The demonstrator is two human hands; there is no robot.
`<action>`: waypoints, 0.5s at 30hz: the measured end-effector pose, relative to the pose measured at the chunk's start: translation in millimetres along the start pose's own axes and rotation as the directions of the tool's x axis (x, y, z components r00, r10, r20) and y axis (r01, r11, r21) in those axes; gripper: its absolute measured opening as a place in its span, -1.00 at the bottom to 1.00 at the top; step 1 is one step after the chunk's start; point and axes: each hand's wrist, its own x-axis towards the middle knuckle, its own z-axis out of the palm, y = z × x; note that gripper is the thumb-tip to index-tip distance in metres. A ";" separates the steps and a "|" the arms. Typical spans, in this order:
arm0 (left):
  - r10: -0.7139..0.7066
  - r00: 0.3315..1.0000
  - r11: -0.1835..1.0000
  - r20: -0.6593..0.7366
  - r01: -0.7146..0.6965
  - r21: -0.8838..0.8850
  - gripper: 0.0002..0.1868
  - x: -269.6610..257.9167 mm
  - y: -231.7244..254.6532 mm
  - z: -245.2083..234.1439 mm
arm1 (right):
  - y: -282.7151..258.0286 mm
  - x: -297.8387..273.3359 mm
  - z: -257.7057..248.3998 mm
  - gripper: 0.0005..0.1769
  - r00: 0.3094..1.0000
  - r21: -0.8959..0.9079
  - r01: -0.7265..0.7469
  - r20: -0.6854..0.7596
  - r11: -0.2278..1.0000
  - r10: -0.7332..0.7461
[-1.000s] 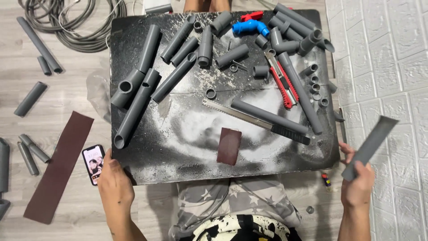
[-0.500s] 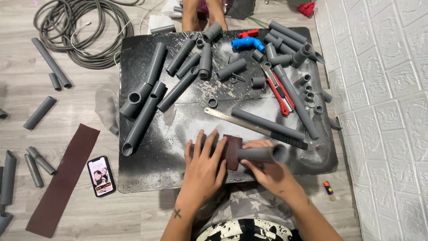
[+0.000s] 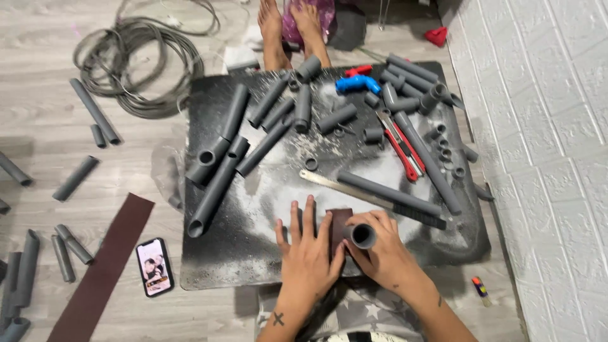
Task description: The person is manually sanding the rough edges of several PVC pipe pieces using a small sheet of sandpaper while sitting on the floor.
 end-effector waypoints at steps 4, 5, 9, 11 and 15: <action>0.025 0.998 0.999 -0.059 -0.023 0.037 -0.37 -2.4 -2.2 0.4 | 19.6 -0.5 13.6 -0.68 0.990 -0.049 0.104 -0.090 0.993 -0.108; 0.048 0.997 0.998 -0.065 -0.046 0.036 -0.37 -2.4 -4.0 0.9 | 23.5 1.4 15.7 -0.71 0.993 -0.015 0.084 -0.079 0.996 -0.085; 0.087 0.990 0.986 -0.108 -0.070 0.150 -0.22 -6.3 -8.2 17.0 | 42.5 5.3 20.4 -0.77 1.000 0.006 -0.016 0.027 1.000 0.016; 0.108 0.980 0.974 -0.165 -0.072 0.213 -0.19 -1.5 -7.7 12.4 | 45.1 6.4 26.0 -0.85 0.998 -0.025 0.051 -0.047 0.998 -0.052; 0.118 0.974 0.962 -0.195 -0.064 0.266 -0.17 -2.7 -6.9 15.3 | 31.9 2.9 18.4 -0.78 0.996 -0.011 0.064 -0.065 0.998 -0.064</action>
